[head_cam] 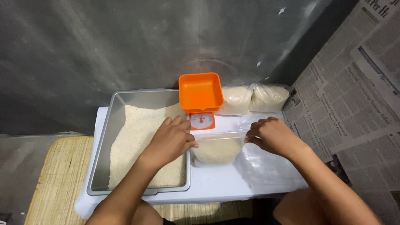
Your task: The person fills small plastic bags with rice by scooping it from a large container with a spoon, then seals each bag and places it on a scale to weigh it. The person adjusts the amount of rice in the bag by adding or removing rice with the spoon until the desired weight is reached.
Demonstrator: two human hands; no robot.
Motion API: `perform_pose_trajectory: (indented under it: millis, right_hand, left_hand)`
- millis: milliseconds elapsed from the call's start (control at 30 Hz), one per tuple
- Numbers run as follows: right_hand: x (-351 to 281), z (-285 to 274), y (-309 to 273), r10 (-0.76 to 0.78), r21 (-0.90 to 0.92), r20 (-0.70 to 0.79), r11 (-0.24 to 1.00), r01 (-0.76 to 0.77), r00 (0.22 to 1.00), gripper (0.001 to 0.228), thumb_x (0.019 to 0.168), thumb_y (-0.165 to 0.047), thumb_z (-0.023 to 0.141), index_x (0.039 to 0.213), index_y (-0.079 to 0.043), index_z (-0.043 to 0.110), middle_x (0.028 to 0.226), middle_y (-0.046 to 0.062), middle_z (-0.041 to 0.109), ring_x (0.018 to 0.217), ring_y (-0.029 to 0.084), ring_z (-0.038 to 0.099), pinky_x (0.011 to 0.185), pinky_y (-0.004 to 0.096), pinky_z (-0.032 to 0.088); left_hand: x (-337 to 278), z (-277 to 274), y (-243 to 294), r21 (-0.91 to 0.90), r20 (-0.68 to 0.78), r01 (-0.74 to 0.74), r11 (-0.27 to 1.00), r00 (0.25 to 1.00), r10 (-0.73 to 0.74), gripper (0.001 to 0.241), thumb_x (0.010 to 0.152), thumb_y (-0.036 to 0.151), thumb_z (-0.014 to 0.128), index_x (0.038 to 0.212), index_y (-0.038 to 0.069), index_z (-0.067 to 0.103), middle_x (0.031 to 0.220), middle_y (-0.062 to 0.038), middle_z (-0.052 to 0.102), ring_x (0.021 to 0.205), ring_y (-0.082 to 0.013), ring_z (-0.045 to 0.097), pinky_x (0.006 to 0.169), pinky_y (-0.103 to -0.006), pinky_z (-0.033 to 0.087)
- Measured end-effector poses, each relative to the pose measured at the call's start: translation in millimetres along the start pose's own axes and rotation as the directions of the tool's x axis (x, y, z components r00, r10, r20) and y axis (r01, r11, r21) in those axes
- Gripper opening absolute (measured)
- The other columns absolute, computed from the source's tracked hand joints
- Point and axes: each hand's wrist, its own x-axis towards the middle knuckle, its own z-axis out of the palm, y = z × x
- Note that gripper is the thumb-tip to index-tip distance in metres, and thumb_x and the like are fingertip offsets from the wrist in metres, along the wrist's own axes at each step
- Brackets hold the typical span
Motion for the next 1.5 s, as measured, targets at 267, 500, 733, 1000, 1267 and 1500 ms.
perform_pose_trajectory:
  millis: [267, 500, 733, 1000, 1267, 1500]
  right_hand:
    - [-5.8, 20.5, -6.6, -0.014, 0.014, 0.054, 1.0, 0.014, 0.998, 0.018, 0.092, -0.041, 0.068, 0.089, -0.026, 0.078, 0.088, -0.003, 0.077, 0.09, 0.021, 0.074, 0.087, 0.04, 0.055]
    - [-6.9, 12.7, -10.2, 0.0, 0.138, 0.142, 0.99, -0.019, 0.99, 0.012, 0.093, -0.032, 0.068, 0.093, -0.025, 0.078, 0.093, -0.005, 0.077, 0.094, 0.021, 0.073, 0.092, 0.039, 0.054]
    - [-18.3, 0.0, -13.0, 0.003, 0.147, 0.116, 0.989, -0.02, 0.993, 0.014, 0.092, -0.034, 0.07, 0.086, -0.023, 0.076, 0.087, -0.005, 0.077, 0.09, 0.021, 0.074, 0.09, 0.038, 0.055]
    - [-49.9, -113.4, -14.8, 0.049, 0.211, -0.187, 0.977, -0.009, 0.981, 0.017, 0.082, -0.03, 0.076, 0.084, -0.015, 0.083, 0.087, -0.006, 0.082, 0.066, 0.018, 0.074, 0.07, 0.033, 0.062]
    - [-9.7, -207.4, -30.9, -0.042, 0.029, -0.47, 0.998, 0.063, 0.882, 0.021, 0.088, -0.028, 0.076, 0.076, -0.01, 0.076, 0.072, -0.002, 0.071, 0.054, 0.019, 0.06, 0.056, 0.035, 0.049]
    - [65.3, -179.4, -15.5, -0.034, -0.004, -0.412, 0.999, 0.036, 0.91, 0.019, 0.089, -0.03, 0.07, 0.073, -0.02, 0.071, 0.076, -0.006, 0.071, 0.081, 0.019, 0.07, 0.073, 0.034, 0.052]
  left_hand:
    - [-5.6, 21.6, -7.1, -0.039, 0.087, 0.052, 0.998, 0.995, -0.048, 0.015, 0.091, 0.032, 0.072, 0.088, 0.02, 0.081, 0.092, -0.001, 0.055, 0.094, -0.0234, 0.049, 0.083, -0.0385, 0.035]
    - [-5.6, 5.1, 6.5, -0.089, 0.135, 0.083, 0.993, 0.988, -0.071, 0.026, 0.083, 0.034, 0.08, 0.1, 0.015, 0.08, 0.095, -0.003, 0.054, 0.095, -0.0262, 0.051, 0.084, -0.0407, 0.036]
    - [1.9, 18.8, -4.3, 0.079, 0.029, -0.041, 0.996, 0.999, 0.039, 0.004, 0.085, 0.022, 0.076, 0.083, 0.021, 0.08, 0.087, -0.002, 0.058, 0.089, -0.0244, 0.052, 0.079, -0.0408, 0.035]
    - [15.2, -96.0, 16.7, 0.081, -0.282, -0.076, 0.994, 0.955, 0.096, 0.016, 0.075, 0.011, 0.07, 0.085, 0.02, 0.077, 0.09, 0.001, 0.064, 0.094, -0.0213, 0.057, 0.082, -0.0402, 0.038]
    - [58.1, -185.5, -13.0, 0.248, -0.541, 0.101, 0.963, 0.839, 0.051, 0.015, 0.087, 0.015, 0.071, 0.095, 0.023, 0.081, 0.086, 0.005, 0.067, 0.069, -0.0193, 0.059, 0.069, -0.0357, 0.042]
    - [98.5, -177.5, -64.9, 0.111, -0.38, 0.35, 0.93, 0.88, -0.286, 0.016, 0.097, 0.024, 0.068, 0.091, 0.033, 0.08, 0.084, 0.008, 0.076, 0.081, -0.023, 0.074, 0.078, -0.0413, 0.053]
